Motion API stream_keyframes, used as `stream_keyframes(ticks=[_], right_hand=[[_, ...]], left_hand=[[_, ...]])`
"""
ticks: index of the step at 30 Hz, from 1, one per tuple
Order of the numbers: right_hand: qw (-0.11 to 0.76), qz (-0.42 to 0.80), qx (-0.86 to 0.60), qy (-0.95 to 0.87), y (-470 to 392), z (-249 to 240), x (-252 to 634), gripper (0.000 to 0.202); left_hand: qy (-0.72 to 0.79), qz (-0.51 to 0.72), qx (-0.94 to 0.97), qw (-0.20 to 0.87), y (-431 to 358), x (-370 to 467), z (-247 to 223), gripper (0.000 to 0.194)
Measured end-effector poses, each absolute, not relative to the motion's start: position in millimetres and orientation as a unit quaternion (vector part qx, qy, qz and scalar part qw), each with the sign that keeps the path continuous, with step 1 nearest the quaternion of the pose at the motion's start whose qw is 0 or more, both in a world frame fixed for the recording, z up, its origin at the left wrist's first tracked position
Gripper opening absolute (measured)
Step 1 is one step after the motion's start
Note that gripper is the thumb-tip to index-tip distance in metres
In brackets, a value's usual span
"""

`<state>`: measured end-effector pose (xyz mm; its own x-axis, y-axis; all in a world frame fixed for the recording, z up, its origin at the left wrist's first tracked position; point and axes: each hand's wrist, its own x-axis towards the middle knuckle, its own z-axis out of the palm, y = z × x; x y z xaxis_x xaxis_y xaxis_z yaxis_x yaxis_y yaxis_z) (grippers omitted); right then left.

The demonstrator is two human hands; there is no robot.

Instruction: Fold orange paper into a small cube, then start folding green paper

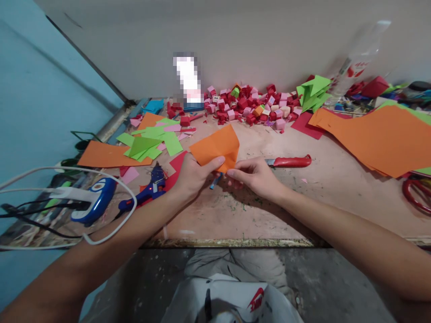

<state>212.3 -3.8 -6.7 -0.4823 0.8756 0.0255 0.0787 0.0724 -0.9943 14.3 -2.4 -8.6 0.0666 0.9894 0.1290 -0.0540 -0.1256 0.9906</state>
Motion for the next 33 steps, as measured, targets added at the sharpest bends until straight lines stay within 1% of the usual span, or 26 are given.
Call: stream_keyframes(ticks=[5,13,20,24,28,33], right_hand=[[0.363,0.557,-0.377,-0.644,-2.8,-3.9,213.3,0.035],[0.398,0.540,-0.404,-0.622,-1.7,-4.7,213.1,0.033],[0.394,0.548,-0.400,-0.620,-1.3,-5.8,212.2,0.035],[0.386,0.543,-0.397,-0.632,-0.9,-6.5,214.6,0.041],[0.405,0.556,-0.381,-0.618,-0.1,-6.9,216.2,0.046],[0.420,0.541,-0.393,-0.613,1.3,-8.3,215.2,0.047]], left_hand=[[0.439,0.508,0.545,0.503,-4.1,13.3,-7.9,0.028],[0.412,0.477,0.547,0.551,-3.9,10.4,-9.8,0.037],[0.415,0.485,0.556,0.533,-4.4,12.6,-10.0,0.032],[0.423,0.483,0.556,0.527,-5.0,12.5,-8.8,0.031],[0.430,0.472,0.549,0.539,-5.4,11.9,-6.9,0.034],[0.420,0.475,0.546,0.548,-4.3,11.4,-7.1,0.031]])
